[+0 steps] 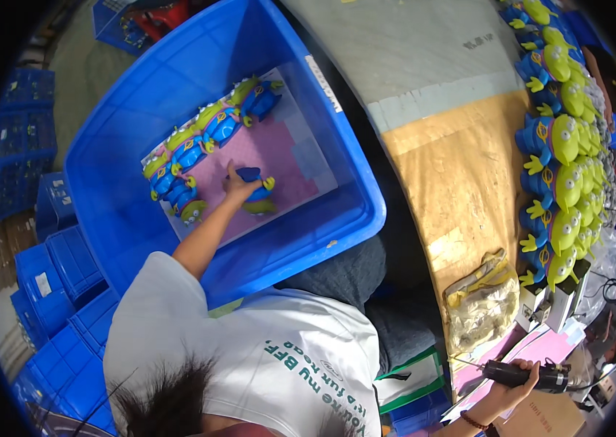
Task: Use a heat gun to process toy alien figures and place them into a blue storage bin.
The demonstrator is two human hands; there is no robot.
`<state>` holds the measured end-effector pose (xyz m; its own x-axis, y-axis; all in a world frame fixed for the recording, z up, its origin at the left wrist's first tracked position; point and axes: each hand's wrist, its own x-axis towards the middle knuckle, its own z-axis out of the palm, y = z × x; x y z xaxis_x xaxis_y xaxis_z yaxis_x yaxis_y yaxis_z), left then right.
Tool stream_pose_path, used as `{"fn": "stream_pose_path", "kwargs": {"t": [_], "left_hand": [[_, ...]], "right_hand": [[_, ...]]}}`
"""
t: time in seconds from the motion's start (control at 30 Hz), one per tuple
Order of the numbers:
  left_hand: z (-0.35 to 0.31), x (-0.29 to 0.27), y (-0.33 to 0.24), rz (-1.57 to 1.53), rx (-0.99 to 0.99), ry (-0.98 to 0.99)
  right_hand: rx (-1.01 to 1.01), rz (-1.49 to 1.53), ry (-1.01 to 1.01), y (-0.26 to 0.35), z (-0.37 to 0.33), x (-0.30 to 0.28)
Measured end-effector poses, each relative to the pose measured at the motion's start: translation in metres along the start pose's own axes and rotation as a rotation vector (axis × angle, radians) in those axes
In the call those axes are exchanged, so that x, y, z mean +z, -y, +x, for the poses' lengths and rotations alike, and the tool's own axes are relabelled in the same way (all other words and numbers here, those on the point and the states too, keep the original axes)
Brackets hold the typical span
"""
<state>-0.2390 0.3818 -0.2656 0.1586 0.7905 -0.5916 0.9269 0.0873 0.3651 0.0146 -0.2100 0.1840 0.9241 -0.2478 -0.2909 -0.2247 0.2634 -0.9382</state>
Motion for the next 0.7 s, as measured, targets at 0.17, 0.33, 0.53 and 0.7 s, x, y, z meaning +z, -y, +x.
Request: {"fn": "stream_pose_path", "kwargs": {"t": [0.17, 0.33, 0.53, 0.7], "left_hand": [[-0.088, -0.057, -0.060, -0.385, 0.733, -0.166], [-0.227, -0.158, -0.174, -0.484, 1.266, -0.361], [-0.353, -0.056, -0.271, -0.833, 1.747, -0.003], [-0.447, 0.068, -0.298, -0.749, 1.830, 0.381]], "right_hand": [[-0.027, 0.020, 0.018, -0.001, 0.002, -0.005], [-0.148, -0.014, 0.007, -0.003, 0.000, -0.019], [-0.558, -0.190, 0.003, 0.015, 0.007, -0.011], [-0.879, -0.133, 0.144, 0.043, 0.045, -0.012]]}}
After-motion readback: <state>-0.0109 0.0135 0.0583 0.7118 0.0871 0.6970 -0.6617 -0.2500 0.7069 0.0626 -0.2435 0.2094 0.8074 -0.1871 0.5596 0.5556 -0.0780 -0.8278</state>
